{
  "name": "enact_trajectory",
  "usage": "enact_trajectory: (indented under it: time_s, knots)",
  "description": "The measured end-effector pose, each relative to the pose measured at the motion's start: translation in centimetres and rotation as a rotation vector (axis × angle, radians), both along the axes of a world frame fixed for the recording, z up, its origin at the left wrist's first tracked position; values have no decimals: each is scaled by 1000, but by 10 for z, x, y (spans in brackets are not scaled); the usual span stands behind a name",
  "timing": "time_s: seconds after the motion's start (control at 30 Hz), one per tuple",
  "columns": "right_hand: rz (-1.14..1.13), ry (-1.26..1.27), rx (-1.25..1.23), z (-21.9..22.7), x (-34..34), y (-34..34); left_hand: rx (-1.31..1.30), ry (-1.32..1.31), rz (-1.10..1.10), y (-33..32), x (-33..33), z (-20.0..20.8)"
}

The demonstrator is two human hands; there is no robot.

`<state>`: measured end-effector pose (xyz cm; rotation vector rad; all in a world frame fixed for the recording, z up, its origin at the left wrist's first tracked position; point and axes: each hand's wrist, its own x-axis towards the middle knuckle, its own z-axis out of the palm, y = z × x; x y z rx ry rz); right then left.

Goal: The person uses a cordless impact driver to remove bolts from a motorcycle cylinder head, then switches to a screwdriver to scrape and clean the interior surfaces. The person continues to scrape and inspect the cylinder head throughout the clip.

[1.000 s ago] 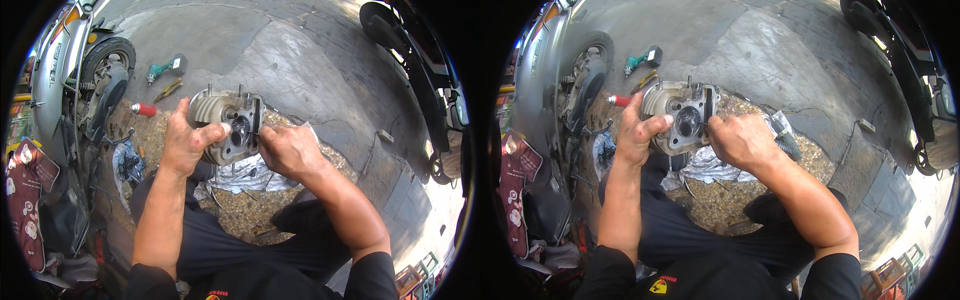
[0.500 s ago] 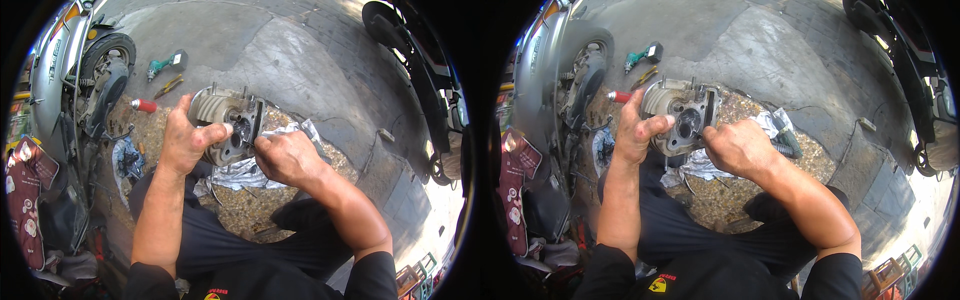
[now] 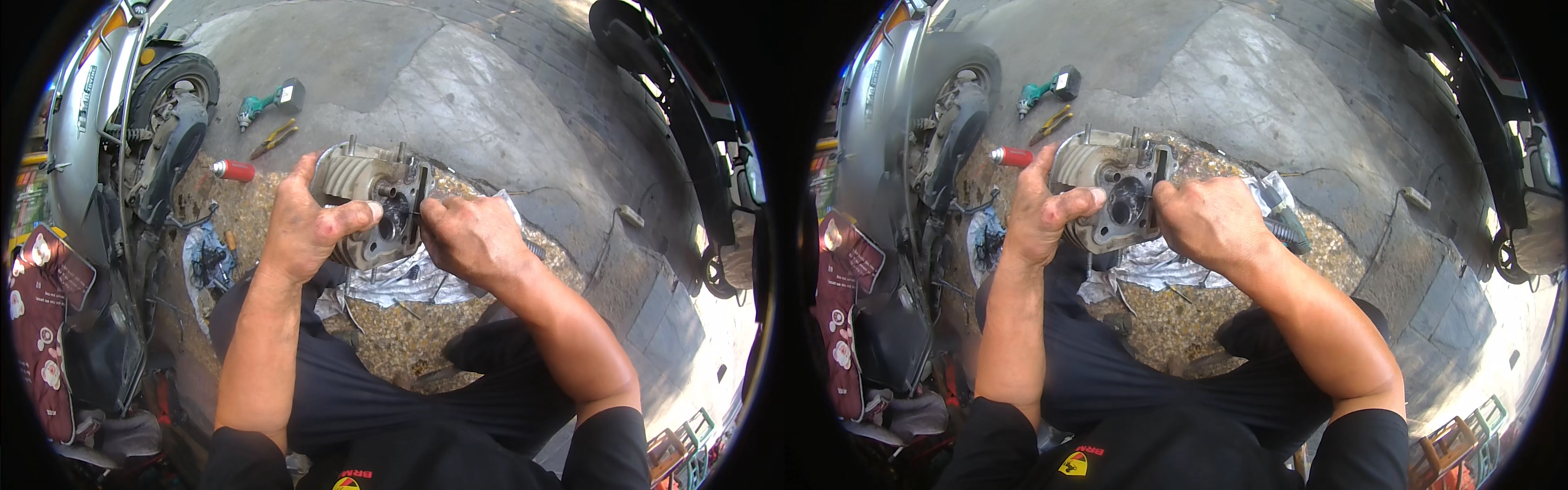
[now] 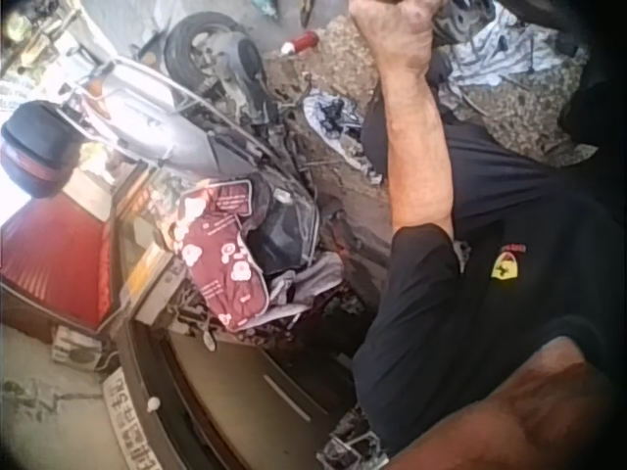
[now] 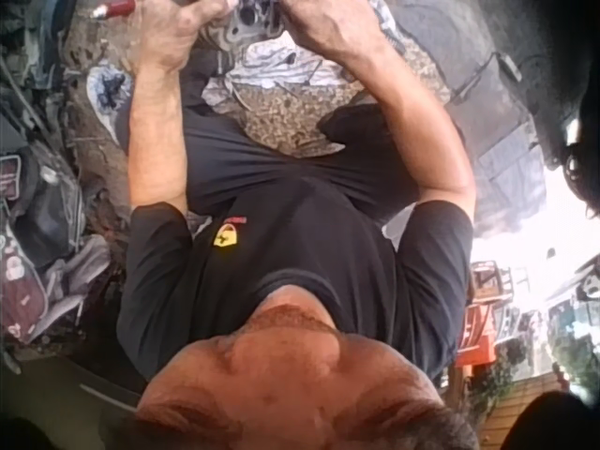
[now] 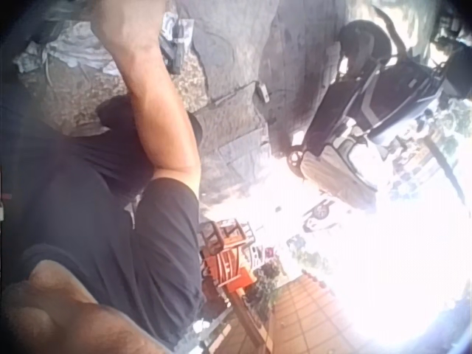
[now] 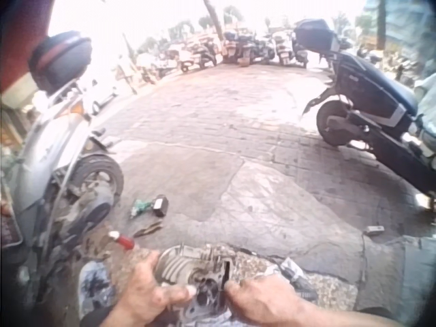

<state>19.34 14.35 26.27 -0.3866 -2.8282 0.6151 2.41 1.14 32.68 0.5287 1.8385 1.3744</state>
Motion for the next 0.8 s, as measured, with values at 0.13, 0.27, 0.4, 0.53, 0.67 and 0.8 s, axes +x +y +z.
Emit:
enact_trajectory:
  time_s: [0.13, 0.27, 0.4, 0.53, 0.67, 0.8]
  knots:
    - [18, -53, -40, 0, 0, 0, 38, -1, -29, 2, -2, -1]
    - [107, -117, -72, 1, 4, -3, 43, 43, -39, 0, -5, -1]
    - [45, -76, -14, 0, 1, -2, -14, 53, -34, -2, -4, -3]
    - [14, -110, -19, -1, -1, -1, -6, 51, -55, 1, -4, -4]
    - [122, -195, -130, 2, 2, -4, 9, 59, -30, -2, -6, -4]
    - [171, -178, -140, 3, 2, -6, 1, 39, -31, -3, -8, -6]
